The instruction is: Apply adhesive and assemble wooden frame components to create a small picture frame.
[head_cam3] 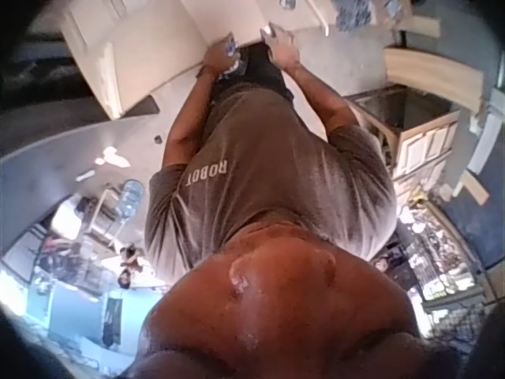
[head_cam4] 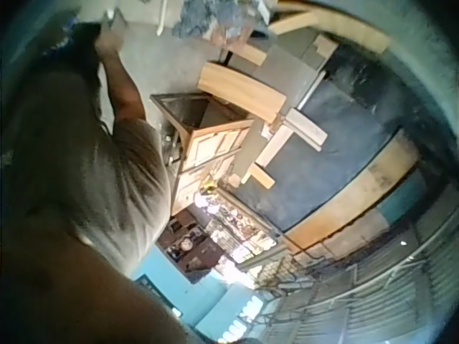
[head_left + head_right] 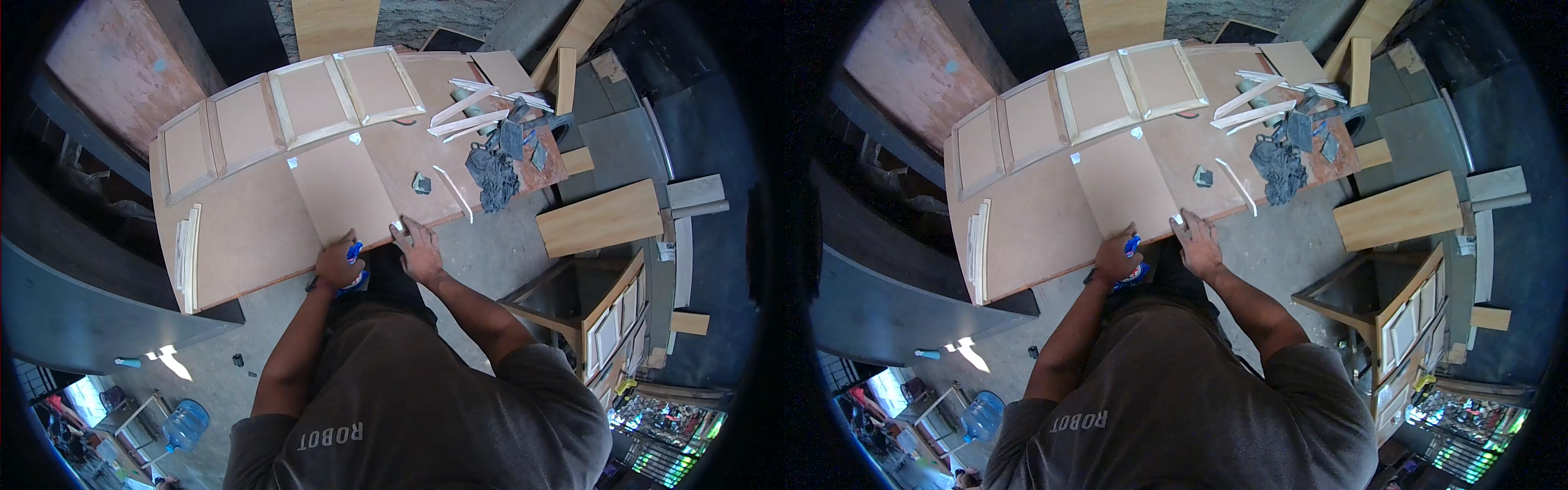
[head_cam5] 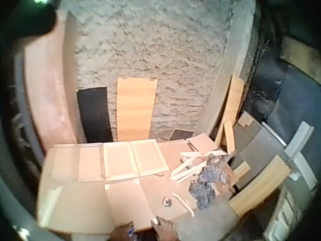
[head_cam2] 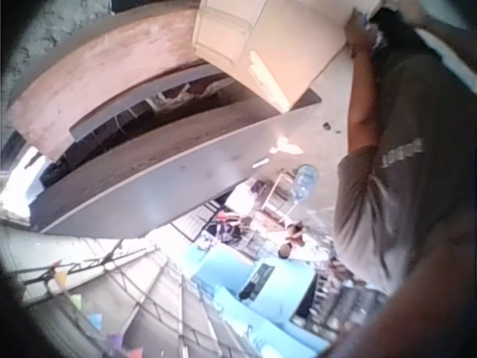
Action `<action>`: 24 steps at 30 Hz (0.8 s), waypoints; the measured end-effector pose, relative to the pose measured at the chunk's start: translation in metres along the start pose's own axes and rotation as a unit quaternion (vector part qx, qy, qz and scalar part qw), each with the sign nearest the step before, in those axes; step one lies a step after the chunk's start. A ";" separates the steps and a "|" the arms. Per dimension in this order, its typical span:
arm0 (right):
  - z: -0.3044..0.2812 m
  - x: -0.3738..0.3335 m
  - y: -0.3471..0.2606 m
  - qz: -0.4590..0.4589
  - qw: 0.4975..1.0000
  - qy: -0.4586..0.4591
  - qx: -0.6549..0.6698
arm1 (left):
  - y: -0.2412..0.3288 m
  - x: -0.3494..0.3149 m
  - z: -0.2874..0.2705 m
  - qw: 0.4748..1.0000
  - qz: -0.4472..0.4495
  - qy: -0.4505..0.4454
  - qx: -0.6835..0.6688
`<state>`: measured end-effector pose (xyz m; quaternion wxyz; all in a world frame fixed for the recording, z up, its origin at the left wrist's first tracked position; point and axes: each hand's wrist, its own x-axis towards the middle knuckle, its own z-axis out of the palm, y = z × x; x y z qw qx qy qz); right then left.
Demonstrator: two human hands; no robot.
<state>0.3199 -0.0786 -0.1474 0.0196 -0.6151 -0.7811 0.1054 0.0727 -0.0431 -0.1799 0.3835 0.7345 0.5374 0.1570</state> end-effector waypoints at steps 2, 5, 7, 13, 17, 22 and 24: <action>0.002 -0.001 -0.001 0.011 1.000 -0.003 -0.002 | 0.000 0.000 -0.001 1.000 0.001 0.001 -0.005; 0.002 0.003 -0.004 0.029 1.000 -0.007 -0.007 | 0.000 0.000 0.000 1.000 0.013 0.009 -0.010; 0.000 0.004 -0.005 0.018 1.000 -0.004 -0.005 | -0.001 0.001 -0.001 1.000 0.016 -0.001 -0.015; 0.003 -0.002 -0.002 0.029 1.000 0.005 0.003 | -0.001 0.000 0.000 1.000 0.005 -0.004 -0.019; 0.005 -0.007 -0.001 0.026 1.000 -0.006 0.007 | -0.004 -0.001 0.002 1.000 0.022 0.014 -0.014; 0.012 -0.009 0.000 0.043 0.999 0.013 0.016 | -0.001 0.000 0.002 1.000 0.008 0.011 -0.022; 0.014 -0.010 0.001 0.041 0.999 0.010 0.010 | 0.000 0.000 0.000 1.000 0.011 0.010 -0.017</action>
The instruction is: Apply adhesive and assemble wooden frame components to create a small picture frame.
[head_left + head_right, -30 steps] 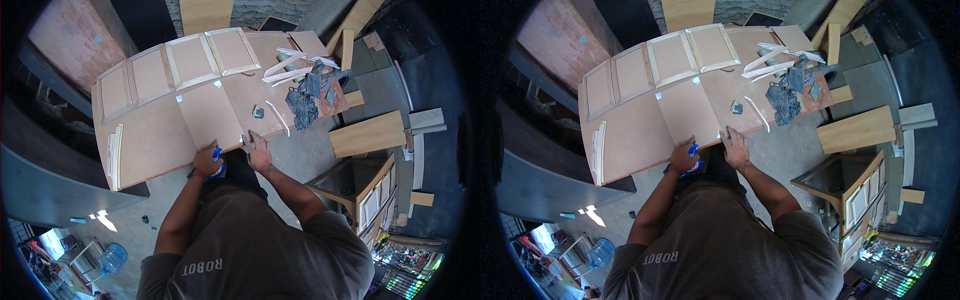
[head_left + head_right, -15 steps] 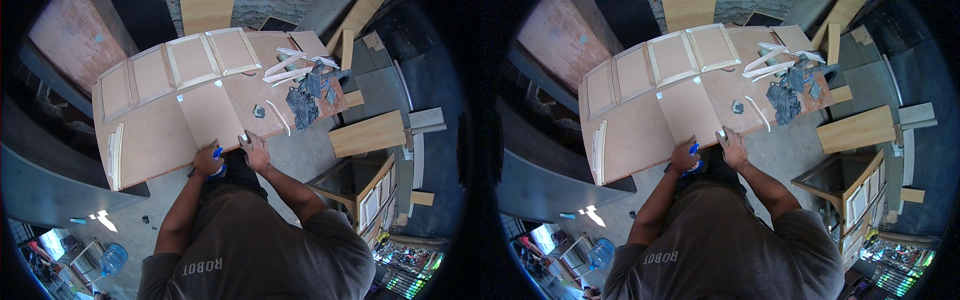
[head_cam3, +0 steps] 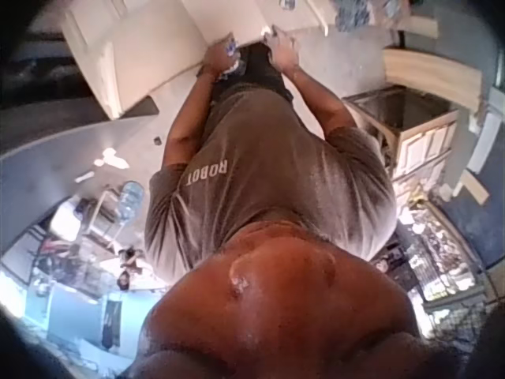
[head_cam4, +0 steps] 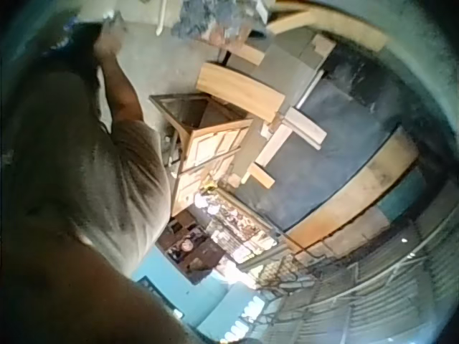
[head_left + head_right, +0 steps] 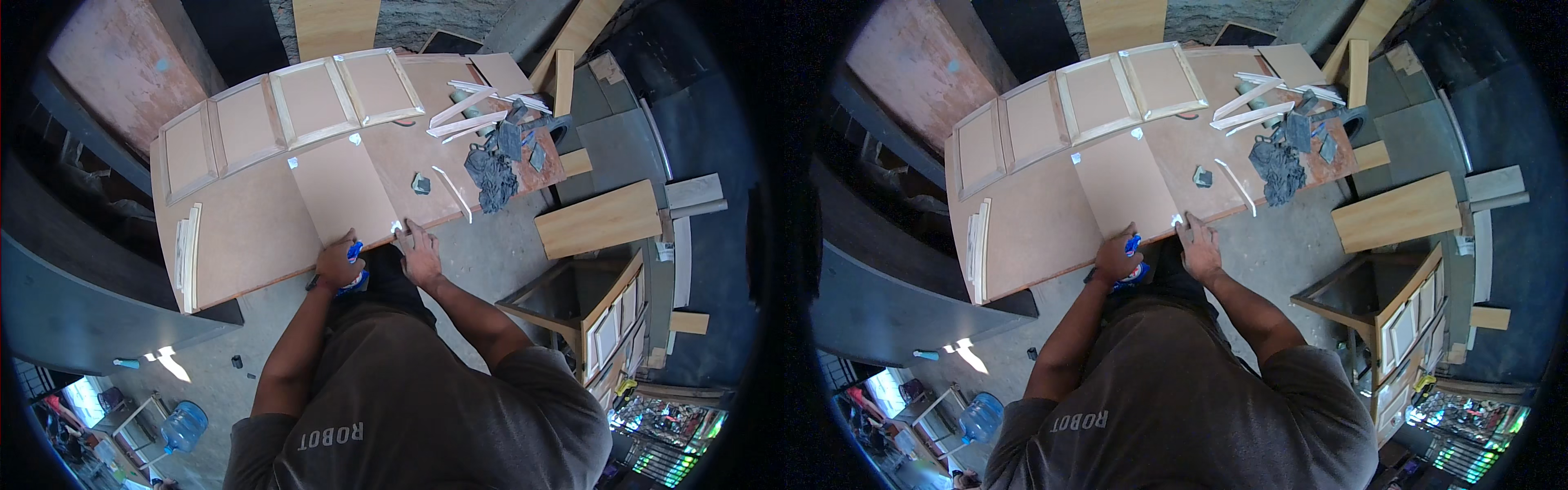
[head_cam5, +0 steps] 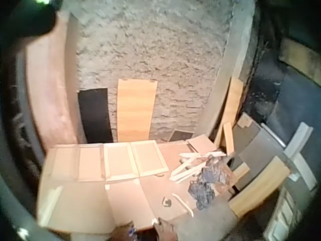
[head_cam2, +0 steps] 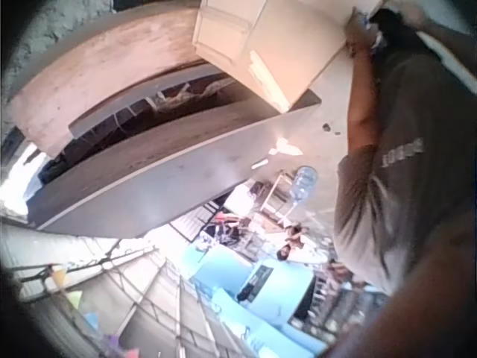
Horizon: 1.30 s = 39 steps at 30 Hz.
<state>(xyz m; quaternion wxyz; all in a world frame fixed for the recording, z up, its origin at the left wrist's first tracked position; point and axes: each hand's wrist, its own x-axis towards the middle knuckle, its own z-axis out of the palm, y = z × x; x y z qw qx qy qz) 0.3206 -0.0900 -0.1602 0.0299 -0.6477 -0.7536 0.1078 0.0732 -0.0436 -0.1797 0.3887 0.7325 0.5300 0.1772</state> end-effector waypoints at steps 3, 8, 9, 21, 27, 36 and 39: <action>0.001 0.000 -0.003 -0.022 1.000 0.005 0.006 | 0.002 0.001 -0.003 1.000 -0.002 -0.015 0.004; 0.005 -0.001 0.002 -0.060 0.997 0.038 -0.008 | -0.004 0.001 0.005 1.000 0.013 -0.002 0.007; 0.002 -0.001 -0.001 -0.061 0.997 0.038 -0.008 | -0.006 0.001 0.005 1.000 0.019 0.005 0.005; -0.007 0.000 -0.010 0.086 0.990 0.069 0.085 | 0.003 -0.002 -0.001 0.999 0.023 0.020 0.020; -0.025 0.013 -0.042 0.162 0.882 0.138 0.421 | 0.030 -0.011 -0.022 0.992 0.038 0.113 -0.046; -0.101 0.007 -0.099 0.037 0.709 0.111 0.696 | 0.089 -0.036 -0.081 0.962 0.080 0.084 -0.247; -0.119 0.006 -0.104 0.026 0.724 0.041 0.688 | 0.099 -0.044 -0.091 0.970 0.095 0.099 -0.202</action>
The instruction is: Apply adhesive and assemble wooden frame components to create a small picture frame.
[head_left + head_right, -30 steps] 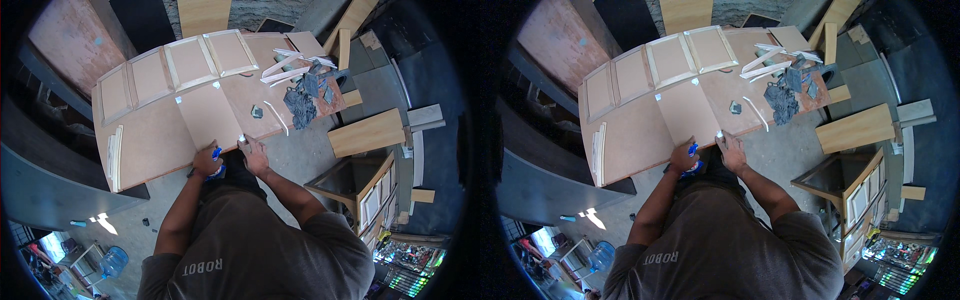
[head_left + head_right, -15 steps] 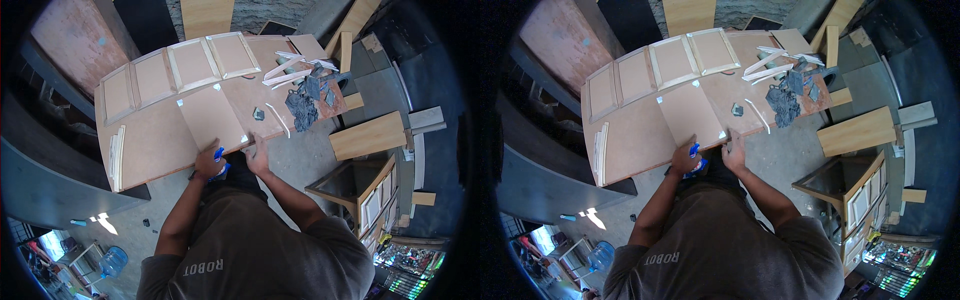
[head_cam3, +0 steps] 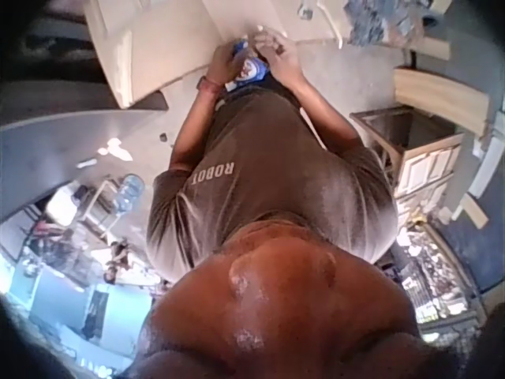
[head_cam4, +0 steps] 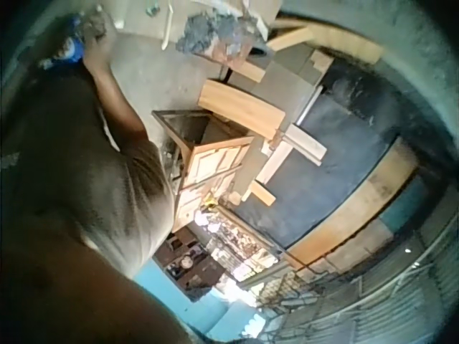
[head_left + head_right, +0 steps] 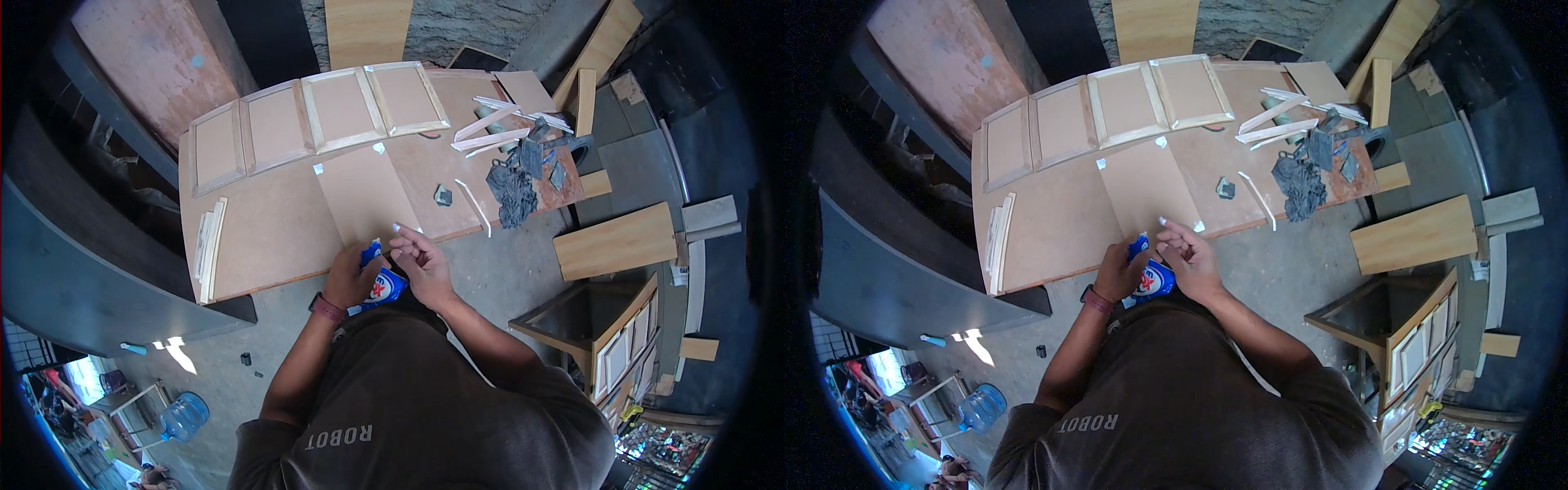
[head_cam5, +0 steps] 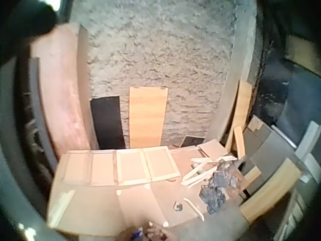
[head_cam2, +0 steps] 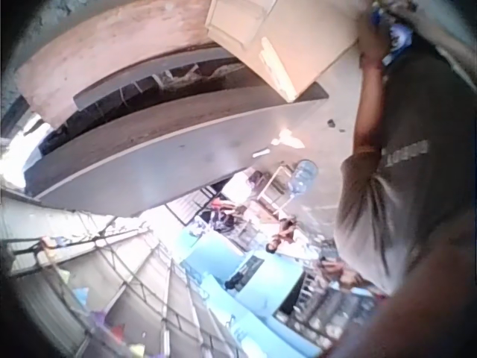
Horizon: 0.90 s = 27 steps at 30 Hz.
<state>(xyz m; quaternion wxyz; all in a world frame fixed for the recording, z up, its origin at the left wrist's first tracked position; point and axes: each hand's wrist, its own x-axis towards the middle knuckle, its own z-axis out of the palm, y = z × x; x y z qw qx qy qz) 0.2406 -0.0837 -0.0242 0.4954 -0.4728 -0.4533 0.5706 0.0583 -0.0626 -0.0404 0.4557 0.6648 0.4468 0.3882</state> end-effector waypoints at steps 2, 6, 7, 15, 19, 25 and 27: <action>0.002 0.000 -0.006 0.000 1.000 -0.016 0.001 | 0.010 -0.002 -0.005 0.998 0.027 0.016 0.047; 0.001 0.001 -0.015 -0.022 0.997 -0.047 -0.062 | 0.015 -0.002 -0.011 0.997 0.039 -0.025 0.062; 0.002 0.002 -0.019 -0.045 0.993 -0.062 -0.086 | 0.013 -0.002 -0.012 0.998 0.048 -0.037 0.035; -0.001 0.004 -0.031 -0.084 0.985 -0.089 -0.120 | 0.030 -0.002 -0.020 0.995 0.008 -0.093 -0.017; -0.004 0.007 -0.028 -0.088 0.982 -0.112 -0.125 | 0.026 -0.003 -0.022 0.993 0.001 -0.115 0.003; -0.006 0.008 -0.031 -0.066 0.981 -0.131 -0.125 | 0.028 -0.004 -0.018 0.996 0.014 -0.086 -0.010; -0.006 0.008 -0.032 -0.066 0.981 -0.131 -0.127 | 0.032 -0.003 -0.020 0.996 0.010 -0.089 -0.022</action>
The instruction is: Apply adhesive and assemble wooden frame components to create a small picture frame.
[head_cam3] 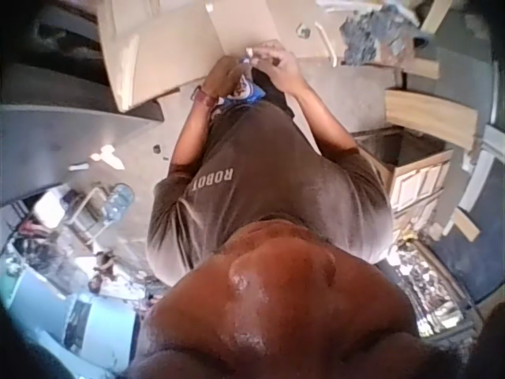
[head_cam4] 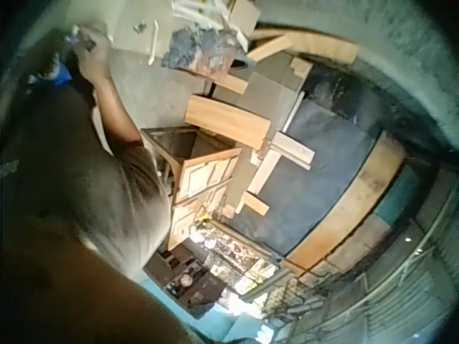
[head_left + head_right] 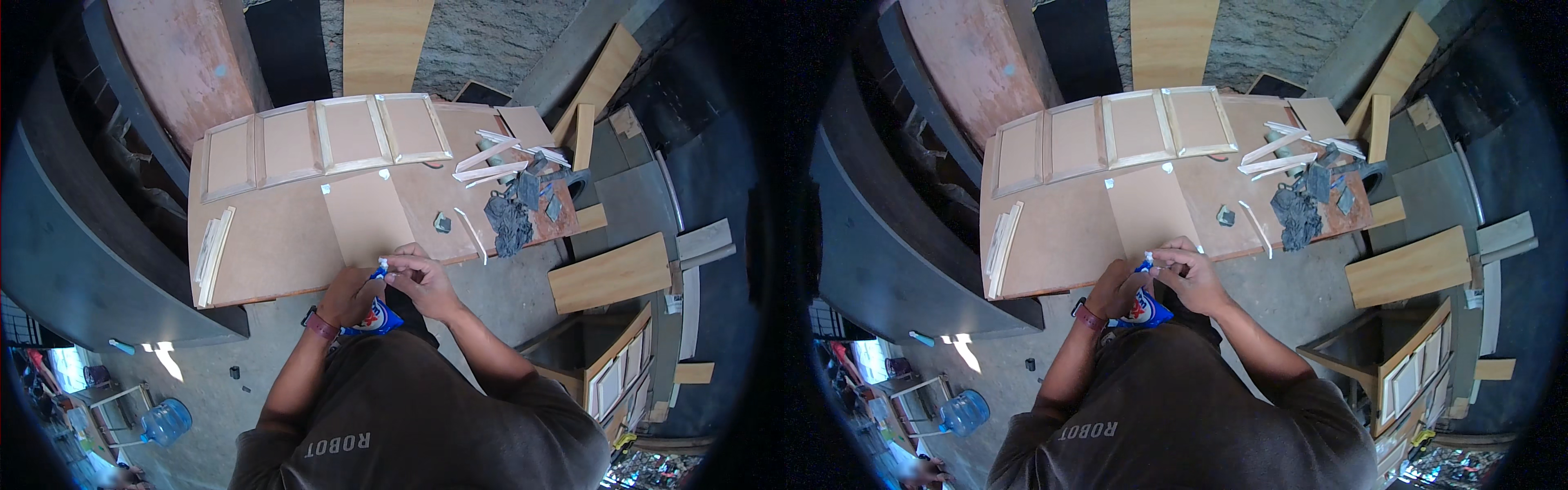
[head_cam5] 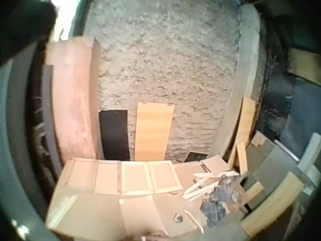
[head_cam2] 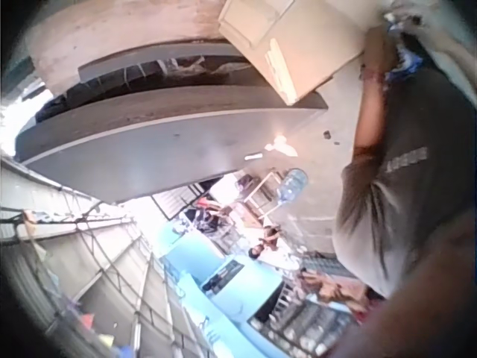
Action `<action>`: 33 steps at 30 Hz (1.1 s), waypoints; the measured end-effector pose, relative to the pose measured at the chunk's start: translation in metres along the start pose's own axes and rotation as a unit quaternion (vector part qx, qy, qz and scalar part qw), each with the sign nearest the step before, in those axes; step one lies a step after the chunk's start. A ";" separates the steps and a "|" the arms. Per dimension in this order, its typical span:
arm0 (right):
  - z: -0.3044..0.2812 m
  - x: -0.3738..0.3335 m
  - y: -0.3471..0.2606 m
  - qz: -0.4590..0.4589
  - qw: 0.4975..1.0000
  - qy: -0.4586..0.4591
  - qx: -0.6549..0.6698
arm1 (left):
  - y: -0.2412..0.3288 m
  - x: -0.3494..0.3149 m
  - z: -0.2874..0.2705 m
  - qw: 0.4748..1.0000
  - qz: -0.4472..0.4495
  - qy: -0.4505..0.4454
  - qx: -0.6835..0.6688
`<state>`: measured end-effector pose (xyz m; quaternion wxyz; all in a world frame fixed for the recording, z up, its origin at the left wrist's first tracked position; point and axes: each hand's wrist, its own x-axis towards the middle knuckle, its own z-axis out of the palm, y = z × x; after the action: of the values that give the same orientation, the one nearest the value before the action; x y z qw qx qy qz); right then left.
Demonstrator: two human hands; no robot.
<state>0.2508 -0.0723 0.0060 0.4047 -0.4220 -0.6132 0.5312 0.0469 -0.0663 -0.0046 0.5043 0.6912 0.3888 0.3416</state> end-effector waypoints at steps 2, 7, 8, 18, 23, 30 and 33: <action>-0.001 0.000 -0.003 0.002 1.000 -0.003 -0.003 | 0.004 0.001 -0.001 1.000 -0.003 -0.006 -0.014; -0.002 0.000 -0.008 0.032 0.999 -0.013 -0.006 | 0.006 -0.002 0.000 0.999 -0.014 -0.001 -0.030; -0.003 -0.001 -0.008 0.052 0.999 -0.015 0.002 | 0.004 -0.002 0.001 0.999 -0.014 0.000 -0.030; -0.013 -0.005 0.026 0.211 0.860 0.012 0.463 | -0.041 -0.008 -0.004 0.995 -0.057 0.056 0.051; -0.015 0.001 0.036 0.215 0.850 0.052 0.479 | -0.078 -0.013 -0.023 0.976 -0.193 0.092 0.047; 0.015 0.007 0.146 0.261 0.910 0.081 0.311 | -0.113 -0.018 -0.020 0.940 -0.190 -0.002 0.282; 0.024 0.005 0.168 0.263 0.923 0.097 0.264 | -0.133 -0.016 -0.012 0.942 -0.159 -0.012 0.295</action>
<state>0.2409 -0.0614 -0.1634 0.4048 -0.4956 -0.2748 0.7176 0.0038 -0.0502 -0.1311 0.3304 0.7421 0.5710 0.1188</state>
